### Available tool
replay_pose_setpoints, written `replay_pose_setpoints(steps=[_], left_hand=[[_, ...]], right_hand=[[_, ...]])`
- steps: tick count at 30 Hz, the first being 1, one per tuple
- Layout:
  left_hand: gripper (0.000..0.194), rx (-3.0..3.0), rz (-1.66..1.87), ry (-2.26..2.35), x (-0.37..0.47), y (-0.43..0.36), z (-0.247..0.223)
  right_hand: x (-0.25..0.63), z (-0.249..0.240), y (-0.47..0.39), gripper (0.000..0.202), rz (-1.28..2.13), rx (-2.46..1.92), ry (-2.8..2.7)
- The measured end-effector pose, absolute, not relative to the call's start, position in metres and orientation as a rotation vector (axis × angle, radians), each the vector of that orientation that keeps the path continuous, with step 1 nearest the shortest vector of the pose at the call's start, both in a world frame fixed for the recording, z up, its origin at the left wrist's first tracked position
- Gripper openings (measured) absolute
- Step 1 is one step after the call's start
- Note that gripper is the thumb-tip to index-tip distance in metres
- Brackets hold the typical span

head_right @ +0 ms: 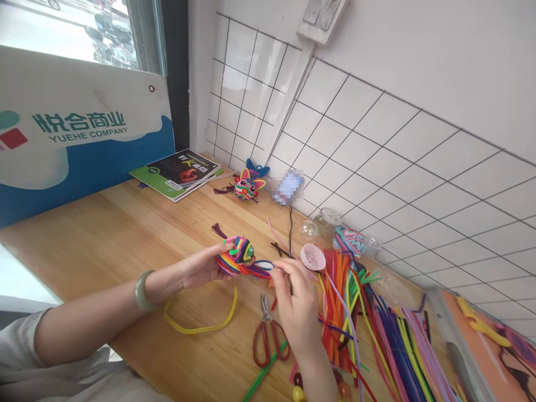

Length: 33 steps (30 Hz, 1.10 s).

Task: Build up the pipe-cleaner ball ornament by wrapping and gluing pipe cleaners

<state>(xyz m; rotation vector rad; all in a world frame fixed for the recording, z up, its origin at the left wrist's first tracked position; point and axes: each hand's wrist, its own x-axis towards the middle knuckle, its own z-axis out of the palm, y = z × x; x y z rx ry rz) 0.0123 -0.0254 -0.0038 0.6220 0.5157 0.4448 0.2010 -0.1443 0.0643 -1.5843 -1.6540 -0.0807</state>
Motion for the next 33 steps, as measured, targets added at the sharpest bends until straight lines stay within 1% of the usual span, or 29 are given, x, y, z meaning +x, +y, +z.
replay_pose_setpoints(steps=[3, 6, 9, 11, 13, 15, 20, 24, 26, 30, 33], left_hand=[[0.034, 0.531, 0.466, 0.506, 0.010, -0.021, 0.000], [0.034, 0.480, 0.518, 0.497, 0.008, -0.018, 0.004], [0.035, 0.456, 0.562, 0.497, 0.008, -0.016, 0.006], [0.035, 0.452, 0.597, 0.493, 0.008, -0.014, 0.007], [0.035, 0.444, 0.616, 0.493, 0.008, -0.014, 0.007], [0.037, 0.433, 0.623, 0.496, 0.008, -0.013, 0.007], [0.038, 0.392, 0.658, 0.458, 0.006, -0.008, 0.005], [0.044, 0.343, 0.664, 0.454, 0.005, -0.005, 0.003], [0.043, 0.325, 0.670, 0.457, 0.005, -0.004, 0.003], [0.041, 0.311, 0.691, 0.461, 0.006, -0.005, 0.002], [0.040, 0.320, 0.710, 0.491, 0.007, -0.006, 0.000]], right_hand=[[0.223, 0.049, -0.169, 0.025, 0.035, -1.846, -1.516], [0.236, 0.024, -0.196, 0.034, 0.234, -2.107, -1.701], [0.240, 0.004, -0.211, 0.033, 0.193, -2.199, -1.695], [0.243, -0.001, -0.209, 0.031, 0.132, -2.181, -1.600], [0.247, -0.002, -0.198, 0.032, 0.140, -2.161, -1.485], [0.252, -0.002, -0.181, 0.035, 0.249, -2.179, -1.384], [0.259, -0.016, -0.139, 0.036, 0.434, -2.162, -1.391], [0.262, -0.022, -0.125, 0.047, 0.602, -2.113, -1.388], [0.263, -0.018, -0.125, 0.051, 0.684, -2.076, -1.370], [0.254, 0.004, -0.137, 0.050, 0.777, -1.947, -1.293], [0.237, 0.024, -0.149, 0.050, 0.870, -1.692, -1.053]])
